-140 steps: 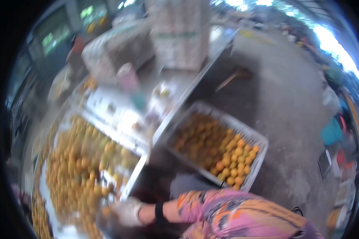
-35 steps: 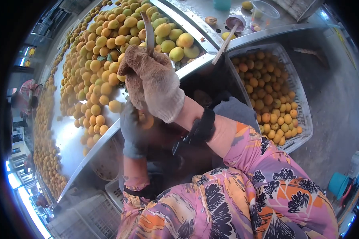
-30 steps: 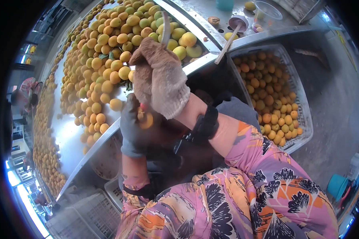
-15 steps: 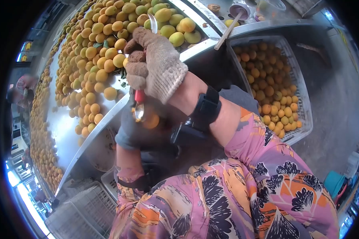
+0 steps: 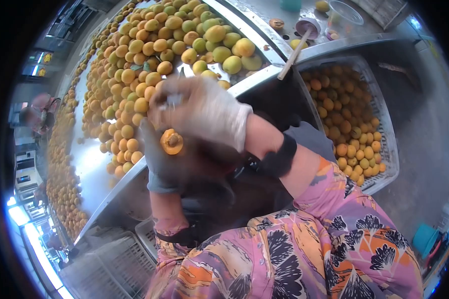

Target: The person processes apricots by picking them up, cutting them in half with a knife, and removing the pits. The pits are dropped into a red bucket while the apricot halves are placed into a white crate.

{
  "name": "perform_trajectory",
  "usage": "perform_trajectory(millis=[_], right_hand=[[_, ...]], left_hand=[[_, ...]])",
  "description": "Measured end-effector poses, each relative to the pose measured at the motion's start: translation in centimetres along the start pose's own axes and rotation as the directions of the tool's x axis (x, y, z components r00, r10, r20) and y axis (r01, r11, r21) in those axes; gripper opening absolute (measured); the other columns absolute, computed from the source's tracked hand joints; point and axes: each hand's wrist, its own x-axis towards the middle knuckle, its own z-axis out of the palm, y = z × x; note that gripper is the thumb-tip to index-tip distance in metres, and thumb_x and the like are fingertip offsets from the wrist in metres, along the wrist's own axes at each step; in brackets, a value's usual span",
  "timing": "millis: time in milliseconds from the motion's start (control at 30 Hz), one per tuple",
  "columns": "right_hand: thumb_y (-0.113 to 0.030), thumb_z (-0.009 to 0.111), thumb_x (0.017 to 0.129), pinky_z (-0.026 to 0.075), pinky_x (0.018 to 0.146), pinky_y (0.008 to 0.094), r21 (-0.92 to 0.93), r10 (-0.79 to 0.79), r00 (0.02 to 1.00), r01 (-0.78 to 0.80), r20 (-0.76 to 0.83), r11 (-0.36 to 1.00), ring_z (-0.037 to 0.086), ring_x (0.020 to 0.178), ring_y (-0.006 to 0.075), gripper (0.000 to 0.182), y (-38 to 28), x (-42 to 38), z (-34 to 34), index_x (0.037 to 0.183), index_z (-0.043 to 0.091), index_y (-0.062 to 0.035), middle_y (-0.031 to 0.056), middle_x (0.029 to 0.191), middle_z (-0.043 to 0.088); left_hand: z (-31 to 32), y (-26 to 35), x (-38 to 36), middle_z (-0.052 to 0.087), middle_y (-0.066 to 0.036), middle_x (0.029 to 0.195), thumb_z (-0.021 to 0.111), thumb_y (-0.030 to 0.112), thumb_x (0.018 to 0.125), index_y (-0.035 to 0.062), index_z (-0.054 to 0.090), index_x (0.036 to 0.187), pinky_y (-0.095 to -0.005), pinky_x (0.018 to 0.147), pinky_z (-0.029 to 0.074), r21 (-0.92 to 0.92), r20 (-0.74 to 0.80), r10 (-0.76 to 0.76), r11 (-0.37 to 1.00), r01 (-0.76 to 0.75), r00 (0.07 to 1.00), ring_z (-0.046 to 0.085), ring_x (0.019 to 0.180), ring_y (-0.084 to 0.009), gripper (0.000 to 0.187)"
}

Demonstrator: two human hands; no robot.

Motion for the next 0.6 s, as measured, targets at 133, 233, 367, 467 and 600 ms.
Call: perform_trajectory(millis=[133, 233, 367, 467, 600], right_hand=[[-0.009, 0.071, 0.075, 0.053, 0.075, 0.0348, -0.352, -0.061, 0.945, 0.179, 0.322, 0.919, 0.067, 0.085, 0.0275, 0.033, 1.0, -1.3, 2.0, 0.107, 0.065, -0.005, 0.0141, 0.093, 0.067], [-0.007, 0.07, 0.073, 0.052, 0.069, 0.0391, -0.522, -0.221, 0.921, 0.367, 0.321, 0.77, 0.062, 0.08, 0.0353, 0.028, 2.2, -1.7, 3.0, 0.099, 0.062, -0.0061, 0.0138, 0.085, 0.064], [-0.008, 0.07, 0.074, 0.051, 0.068, 0.0383, -0.506, -0.246, 0.925, 0.366, 0.289, 0.781, 0.063, 0.075, 0.0309, 0.019, 2.2, -1.7, 3.2, 0.091, 0.061, -0.0054, 0.0126, 0.08, 0.063], [-0.018, 0.071, 0.079, 0.05, 0.068, 0.0347, -0.263, -0.026, 0.927, 0.133, 0.374, 0.956, 0.063, 0.071, 0.0206, 0.016, 1.3, -1.4, 1.8, 0.085, 0.064, -0.0045, 0.0101, 0.076, 0.063], [-0.028, 0.065, 0.082, 0.051, 0.079, 0.035, -0.648, 0.332, 0.81, 0.076, 0.483, 0.758, 0.067, 0.088, 0.0265, 0.035, 1.0, -0.5, 1.2, 0.109, 0.064, -0.005, 0.0149, 0.092, 0.068]], left_hand=[[-1.4, 0.9, -0.3, 0.061, -0.009, 0.101, 0.062, 0.015, 0.091, -0.0063, 0.019, 0.145, -0.0305, 0.074, 0.05, -0.048, -0.045, 0.198, 0.978, -0.201, 0.979, 0.06, 0.085, -0.0169, 0.073], [-3.1, 0.4, -0.2, 0.062, -0.011, 0.102, 0.063, 0.014, 0.09, -0.0063, 0.022, 0.144, -0.0308, 0.076, 0.051, 0.311, 0.061, 0.415, 0.856, -0.412, 0.908, 0.061, 0.087, -0.0177, 0.07], [-4.7, -0.1, 0.1, 0.062, -0.013, 0.102, 0.064, 0.012, 0.09, -0.0063, 0.026, 0.142, -0.0313, 0.078, 0.051, 0.666, 0.312, 0.558, 0.449, -0.596, 0.769, 0.061, 0.091, -0.0187, 0.067], [-1.6, 2.5, -0.2, 0.061, -0.008, 0.077, 0.026, 0.057, 0.1, -0.0001, 0.057, 0.087, -0.0241, 0.064, 0.048, 0.2, -0.175, 0.283, 0.948, -0.247, 0.943, 0.058, 0.07, -0.0135, 0.066], [-3.7, 3.6, -0.4, 0.06, -0.009, 0.073, 0.029, 0.055, 0.1, 0.0004, 0.059, 0.086, -0.0272, 0.063, 0.047, 0.155, -0.268, 0.244, 0.966, -0.208, 0.932, 0.057, 0.066, -0.0158, 0.064]])
